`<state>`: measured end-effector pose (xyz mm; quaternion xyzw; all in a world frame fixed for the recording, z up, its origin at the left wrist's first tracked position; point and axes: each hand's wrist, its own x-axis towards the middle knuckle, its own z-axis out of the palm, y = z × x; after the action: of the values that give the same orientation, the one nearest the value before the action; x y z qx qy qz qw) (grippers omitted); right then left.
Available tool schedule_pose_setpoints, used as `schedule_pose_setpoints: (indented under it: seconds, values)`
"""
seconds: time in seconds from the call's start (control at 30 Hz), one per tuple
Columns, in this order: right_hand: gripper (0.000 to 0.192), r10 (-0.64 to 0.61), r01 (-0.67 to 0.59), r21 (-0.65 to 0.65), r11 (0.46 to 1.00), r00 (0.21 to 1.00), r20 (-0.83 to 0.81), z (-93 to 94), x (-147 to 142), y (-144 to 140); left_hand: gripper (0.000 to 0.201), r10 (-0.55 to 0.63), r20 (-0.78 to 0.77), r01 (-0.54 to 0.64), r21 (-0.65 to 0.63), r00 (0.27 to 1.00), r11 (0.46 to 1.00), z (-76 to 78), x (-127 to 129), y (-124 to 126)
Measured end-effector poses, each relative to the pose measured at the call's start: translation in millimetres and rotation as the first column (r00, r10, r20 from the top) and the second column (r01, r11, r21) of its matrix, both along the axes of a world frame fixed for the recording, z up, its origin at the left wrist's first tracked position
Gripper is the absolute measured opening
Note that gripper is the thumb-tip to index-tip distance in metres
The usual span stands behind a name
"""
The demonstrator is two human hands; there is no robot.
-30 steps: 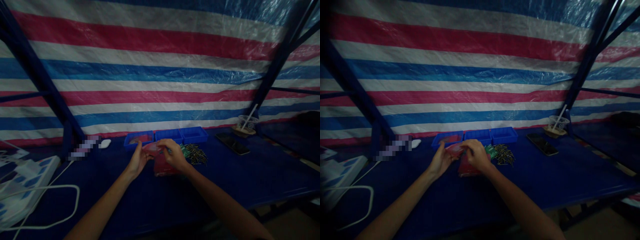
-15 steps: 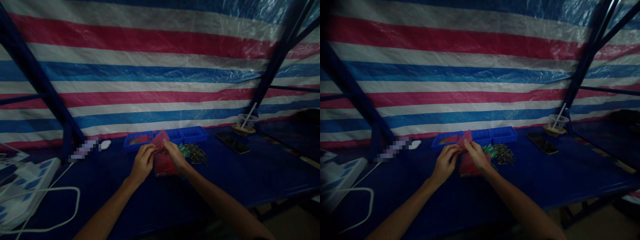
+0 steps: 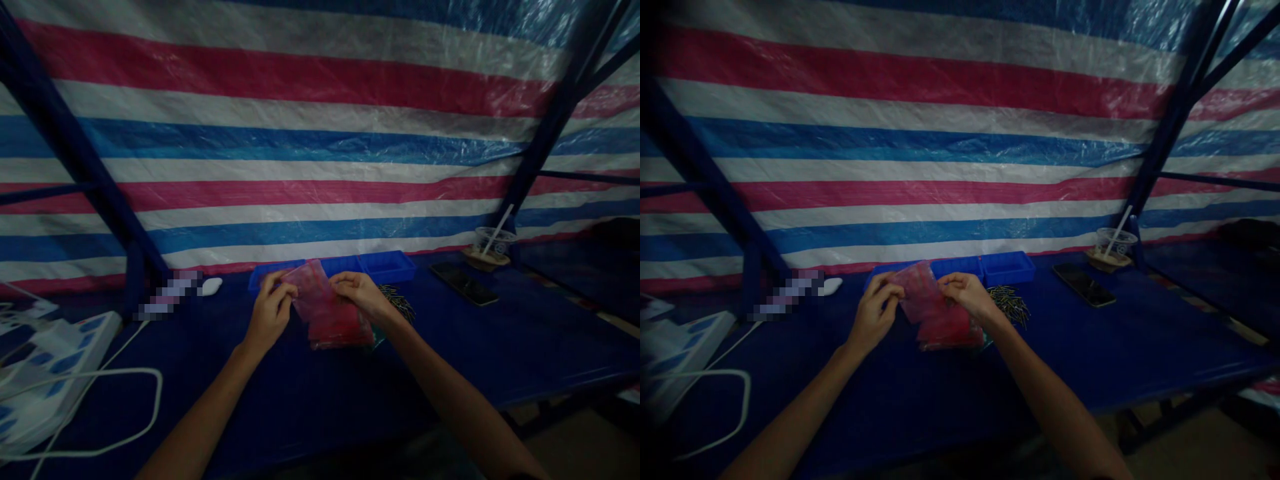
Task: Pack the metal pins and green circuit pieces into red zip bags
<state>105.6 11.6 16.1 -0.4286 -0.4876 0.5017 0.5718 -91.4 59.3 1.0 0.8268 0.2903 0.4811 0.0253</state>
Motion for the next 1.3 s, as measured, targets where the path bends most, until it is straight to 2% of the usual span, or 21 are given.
schedule_pose_setpoints:
  seconds: [0.1, 0.2, 0.4, 0.6, 0.77, 0.9, 1.0, 1.1, 1.13, 1.2, 1.27, 1.3]
  values:
    - [0.021, 0.010, -0.021, 0.066, 0.998, 0.988, 0.155, -4.4, -7.6, -2.6, 0.021, -0.064, -0.041, 0.061, -0.077, 0.997, 0.995, 1.0, -0.7, 0.6]
    - [0.013, -0.009, -0.034, 0.144, 0.989, 0.956, 0.292, -5.7, -14.4, -5.6, 0.020, -0.107, -0.074, 0.101, -0.086, 0.991, 0.991, 3.3, 1.1, -2.7]
    - [0.022, 0.009, -0.042, 0.127, 0.991, 0.969, 0.248, 3.2, -13.6, -10.7, 0.023, -0.110, -0.078, 0.107, -0.040, 0.991, 0.993, 7.8, -0.1, -6.8]
    - [0.011, -0.057, -0.001, 0.162, 0.987, 0.934, 0.353, -7.4, -18.7, -4.8, 0.024, -0.122, -0.080, 0.118, -0.048, 0.989, 0.992, 10.0, -1.2, -7.2]
    - [0.003, -0.173, 0.071, 0.241, 0.968, 0.884, 0.434, -10.6, -16.4, -2.0, 0.024, -0.158, -0.051, 0.150, -0.146, 0.986, 0.978, 15.1, -2.1, -10.9]
    - [0.013, -0.243, 0.116, 0.281, 0.953, 0.846, 0.475, -8.8, -15.1, -3.8, 0.025, -0.204, -0.042, 0.191, -0.217, 0.978, 0.957, 15.0, -4.0, -12.1]
    - [0.021, -0.289, 0.124, 0.342, 0.931, 0.823, 0.489, -8.4, -15.4, -4.5, 0.025, -0.170, -0.035, 0.159, -0.199, 0.985, 0.967, 14.4, -3.3, -12.7]
    - [0.022, -0.404, 0.231, 0.391, 0.891, 0.798, 0.448, -8.4, -14.7, -2.5, 0.024, -0.121, -0.033, 0.118, -0.083, 0.992, 0.990, 12.9, -0.5, -14.8]
    - [0.020, -0.418, 0.277, 0.359, 0.892, 0.806, 0.419, -8.1, -14.1, -1.4, 0.024, -0.104, -0.034, 0.103, -0.021, 0.994, 0.994, 11.9, 0.7, -15.8]
    - [0.013, -0.348, 0.307, 0.175, 0.935, 0.886, 0.305, -6.5, -12.5, 0.5, 0.026, -0.080, -0.039, 0.084, 0.111, 0.996, 0.990, 9.2, 3.0, -17.9]
    - [0.019, -0.194, 0.198, -0.055, 0.979, 0.979, 0.065, -3.7, -10.4, 1.7, 0.027, -0.083, -0.066, 0.095, 0.195, 0.994, 0.976, 6.4, 4.9, -19.5]
    - [0.027, -0.134, 0.123, -0.129, 0.984, 0.988, -0.076, -2.2, -9.2, 2.0, 0.026, -0.098, -0.093, 0.115, 0.205, 0.991, 0.972, 5.0, 5.6, -20.0]
